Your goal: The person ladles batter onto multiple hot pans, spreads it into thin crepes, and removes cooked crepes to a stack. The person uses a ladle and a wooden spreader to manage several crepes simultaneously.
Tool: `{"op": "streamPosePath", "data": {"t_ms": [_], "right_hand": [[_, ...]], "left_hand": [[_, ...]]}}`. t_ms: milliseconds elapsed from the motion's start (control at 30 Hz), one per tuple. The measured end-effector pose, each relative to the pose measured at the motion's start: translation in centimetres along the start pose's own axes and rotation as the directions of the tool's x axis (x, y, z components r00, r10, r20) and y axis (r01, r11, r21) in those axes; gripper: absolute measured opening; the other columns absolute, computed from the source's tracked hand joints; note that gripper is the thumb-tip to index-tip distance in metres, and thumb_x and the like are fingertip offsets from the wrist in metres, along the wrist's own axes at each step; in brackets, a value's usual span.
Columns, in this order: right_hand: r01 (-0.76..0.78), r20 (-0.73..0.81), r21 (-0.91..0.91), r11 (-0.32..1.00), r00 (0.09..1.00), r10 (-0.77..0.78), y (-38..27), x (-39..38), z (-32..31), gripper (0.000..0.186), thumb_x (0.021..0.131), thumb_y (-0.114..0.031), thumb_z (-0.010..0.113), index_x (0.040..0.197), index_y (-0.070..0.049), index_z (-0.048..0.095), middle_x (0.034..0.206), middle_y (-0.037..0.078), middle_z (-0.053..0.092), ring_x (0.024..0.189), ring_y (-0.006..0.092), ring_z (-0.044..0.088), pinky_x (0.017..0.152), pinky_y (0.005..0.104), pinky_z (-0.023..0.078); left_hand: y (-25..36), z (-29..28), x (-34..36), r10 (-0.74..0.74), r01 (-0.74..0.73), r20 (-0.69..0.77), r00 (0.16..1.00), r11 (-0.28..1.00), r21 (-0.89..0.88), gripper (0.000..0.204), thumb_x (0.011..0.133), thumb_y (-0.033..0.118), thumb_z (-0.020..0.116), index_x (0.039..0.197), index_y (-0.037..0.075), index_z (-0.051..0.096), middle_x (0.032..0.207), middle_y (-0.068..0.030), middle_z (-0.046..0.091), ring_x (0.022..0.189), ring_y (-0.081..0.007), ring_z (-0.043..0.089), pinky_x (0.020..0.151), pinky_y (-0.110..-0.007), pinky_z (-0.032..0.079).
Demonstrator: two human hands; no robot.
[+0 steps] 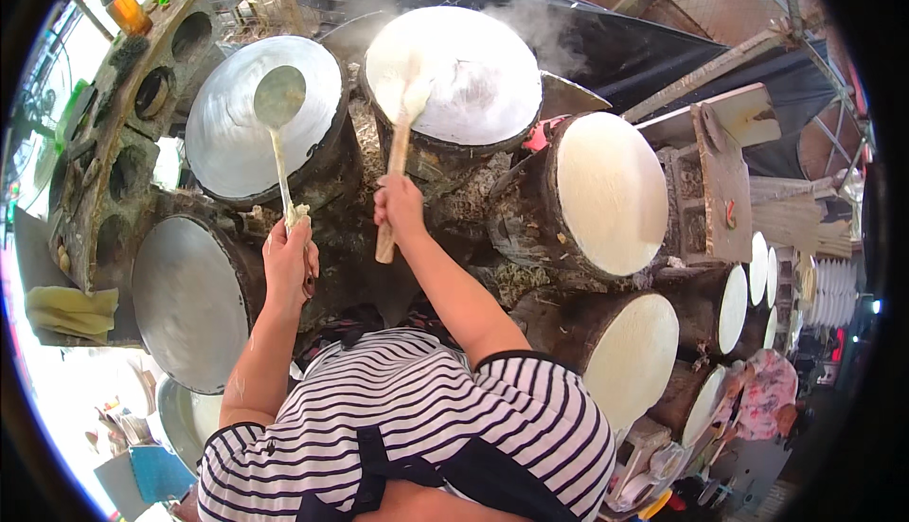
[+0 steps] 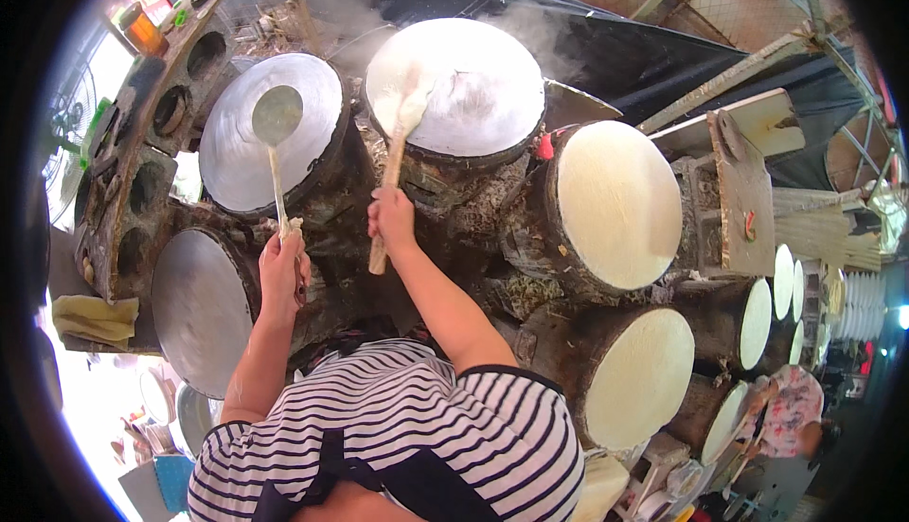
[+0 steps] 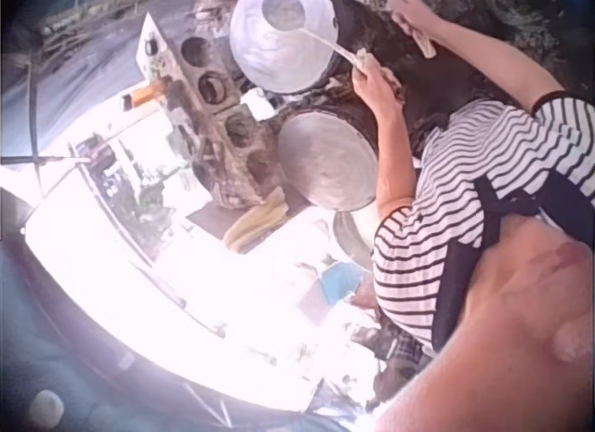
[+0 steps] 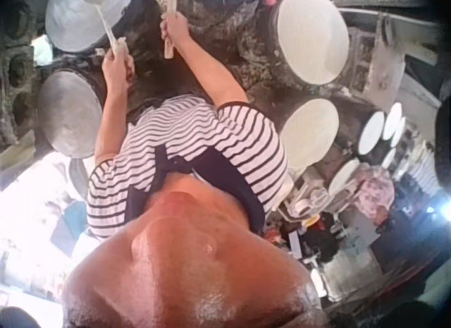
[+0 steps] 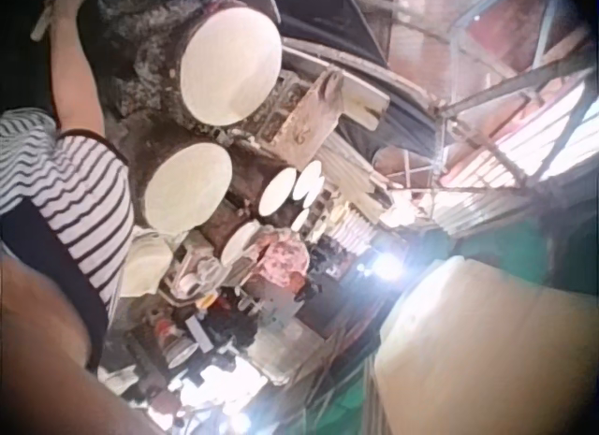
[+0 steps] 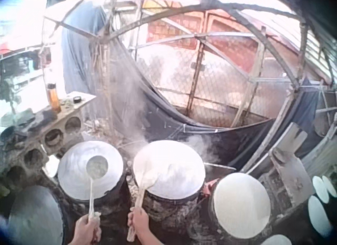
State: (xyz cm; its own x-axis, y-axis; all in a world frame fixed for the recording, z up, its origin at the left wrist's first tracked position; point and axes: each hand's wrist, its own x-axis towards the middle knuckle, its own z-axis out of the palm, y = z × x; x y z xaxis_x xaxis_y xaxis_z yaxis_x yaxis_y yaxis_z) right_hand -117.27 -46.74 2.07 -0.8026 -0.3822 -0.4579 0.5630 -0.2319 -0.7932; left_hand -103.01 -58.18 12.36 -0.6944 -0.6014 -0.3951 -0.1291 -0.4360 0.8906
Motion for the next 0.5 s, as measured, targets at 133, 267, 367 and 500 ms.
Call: {"op": "streamPosePath", "data": {"t_ms": [133, 267, 367, 500], "right_hand": [[0.021, -0.099, 0.078, 0.997, 0.995, -0.013, -1.8, -3.8, -1.3, 0.028, 0.095, -0.028, 0.041, 0.093, -0.001, 0.047, 0.059, 0.004, 0.047, 0.038, 0.0113, 0.040, 0.034, 0.0287, 0.036], [0.077, 0.002, -0.124, 0.989, 0.997, -0.078, -0.1, -1.6, 0.2, 0.031, 0.095, -0.029, 0.037, 0.087, -0.002, 0.049, 0.053, 0.005, 0.048, 0.034, 0.0145, 0.042, 0.032, 0.0301, 0.037], [0.118, 0.067, -0.379, 0.918, 0.993, -0.100, -0.6, 0.2, 0.1, 0.034, 0.095, -0.030, 0.037, 0.083, -0.001, 0.050, 0.050, 0.007, 0.049, 0.034, 0.0159, 0.044, 0.032, 0.0307, 0.038], [-0.012, -0.068, -0.248, 0.969, 0.998, -0.005, -2.9, -1.1, -5.5, 0.036, 0.095, -0.033, 0.039, 0.083, -0.001, 0.052, 0.054, 0.005, 0.048, 0.035, 0.0143, 0.042, 0.033, 0.0293, 0.038]], "left_hand": [[-0.4, -1.5, -0.3, -0.020, 0.021, 0.028, 0.999, 1.000, -0.015, 0.014, 0.089, 0.016, 0.055, 0.082, 0.006, 0.049, 0.060, 0.0018, 0.043, 0.037, -0.0072, 0.041, 0.031, -0.023, 0.035], [-1.0, -0.8, -0.4, -0.025, 0.025, 0.047, 0.999, 1.000, 0.004, 0.014, 0.090, 0.016, 0.055, 0.082, 0.006, 0.050, 0.060, 0.0018, 0.043, 0.037, -0.0073, 0.042, 0.031, -0.023, 0.035], [-1.3, -0.2, -1.0, -0.028, 0.027, 0.039, 0.999, 0.999, 0.031, 0.014, 0.090, 0.017, 0.055, 0.083, 0.006, 0.050, 0.060, 0.0017, 0.044, 0.038, -0.0073, 0.043, 0.031, -0.023, 0.035], [-1.7, 1.3, -1.3, -0.022, 0.021, 0.060, 0.998, 0.999, 0.031, 0.016, 0.090, 0.018, 0.055, 0.082, 0.006, 0.050, 0.061, 0.0017, 0.043, 0.039, -0.0075, 0.043, 0.031, -0.023, 0.035]]}}
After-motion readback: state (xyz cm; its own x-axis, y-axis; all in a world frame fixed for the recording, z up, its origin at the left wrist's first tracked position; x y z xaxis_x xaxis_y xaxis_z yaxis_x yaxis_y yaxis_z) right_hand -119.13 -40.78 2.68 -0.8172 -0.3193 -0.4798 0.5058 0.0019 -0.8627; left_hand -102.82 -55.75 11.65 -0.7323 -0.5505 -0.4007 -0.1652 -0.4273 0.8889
